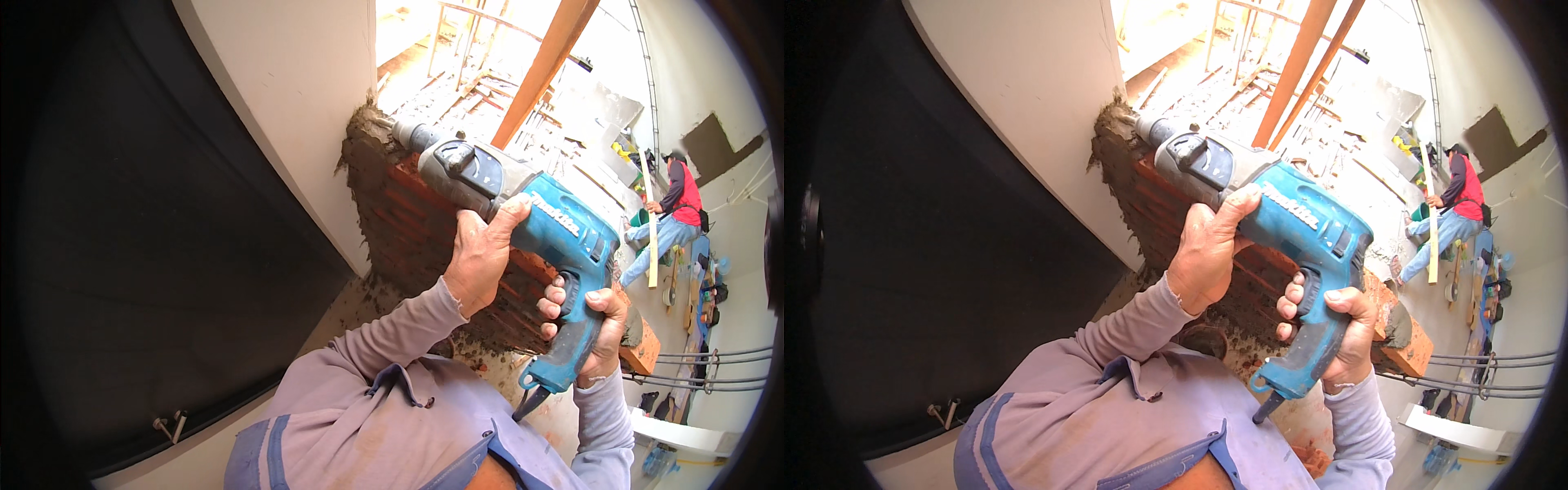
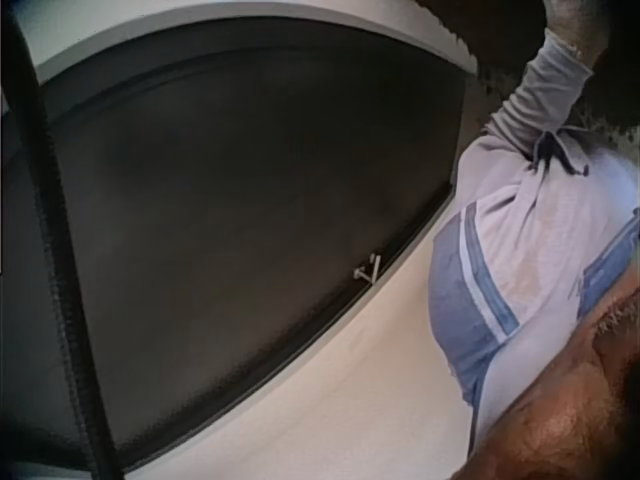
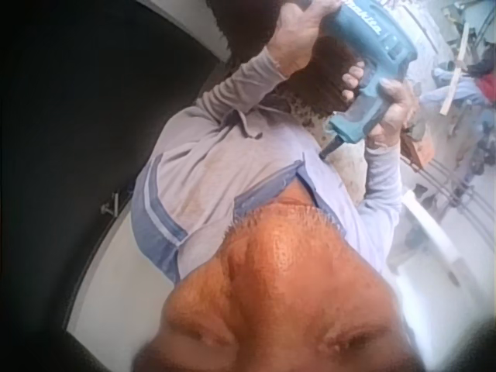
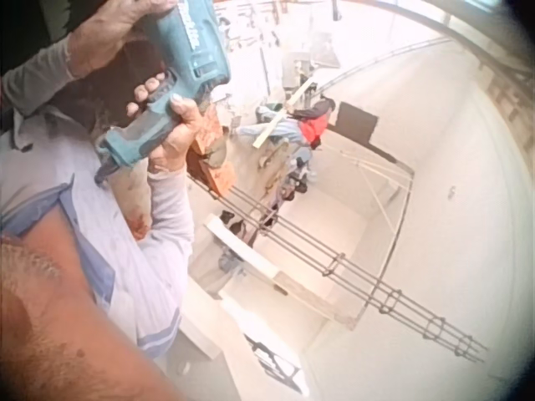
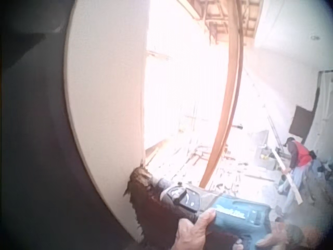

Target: The person constructs a brick wall by applying mortar with a trowel, positioning bricks, and using a hammer to shape them. They use a power drill to bore holes into the adjacent wall for reinforcement and continue adding layers of bricks and mortar.

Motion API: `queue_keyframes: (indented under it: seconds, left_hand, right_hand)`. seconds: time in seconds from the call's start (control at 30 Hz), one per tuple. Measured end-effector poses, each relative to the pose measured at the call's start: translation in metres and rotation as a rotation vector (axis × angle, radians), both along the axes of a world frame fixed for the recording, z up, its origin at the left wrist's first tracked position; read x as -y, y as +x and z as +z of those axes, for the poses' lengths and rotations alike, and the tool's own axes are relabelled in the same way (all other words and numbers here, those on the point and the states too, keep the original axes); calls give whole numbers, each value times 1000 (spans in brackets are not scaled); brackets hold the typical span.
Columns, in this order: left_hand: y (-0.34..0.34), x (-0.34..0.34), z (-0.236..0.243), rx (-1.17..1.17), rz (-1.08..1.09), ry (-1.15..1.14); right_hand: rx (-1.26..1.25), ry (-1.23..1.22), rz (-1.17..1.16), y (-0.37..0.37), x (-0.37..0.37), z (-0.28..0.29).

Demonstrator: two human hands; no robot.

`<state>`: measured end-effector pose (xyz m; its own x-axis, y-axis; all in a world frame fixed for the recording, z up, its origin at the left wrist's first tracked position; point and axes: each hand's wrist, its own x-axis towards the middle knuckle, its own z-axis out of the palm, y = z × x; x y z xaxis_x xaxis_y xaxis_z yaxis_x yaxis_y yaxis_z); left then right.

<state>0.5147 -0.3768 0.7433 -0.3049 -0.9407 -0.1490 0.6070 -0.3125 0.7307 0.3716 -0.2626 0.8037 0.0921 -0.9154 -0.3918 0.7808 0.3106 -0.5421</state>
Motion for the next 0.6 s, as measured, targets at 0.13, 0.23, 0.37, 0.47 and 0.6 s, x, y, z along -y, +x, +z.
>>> queue_keyframes:
  seconds: [0.13, 0.23, 0.37, 0.47, 0.6]
  left_hand:
    - [0, 0, 9, -82, 30, -29]
    - [6, 6, 6, -174, -72, 4]
    - [5, 7, 8, -154, -32, 20]
    - [4, 5, 7, -159, -29, 7]
    - [6, 11, -2, -36, -6, 12]
  right_hand:
    - [89, -141, 23, -8, -3, -7]
    - [-96, -34, -65, 12, 7, 15]
    - [-23, -42, -25, 8, 7, 7]
    - [123, -107, 22, -5, 3, -5]
    - [-81, 6, -66, 24, 12, 22]
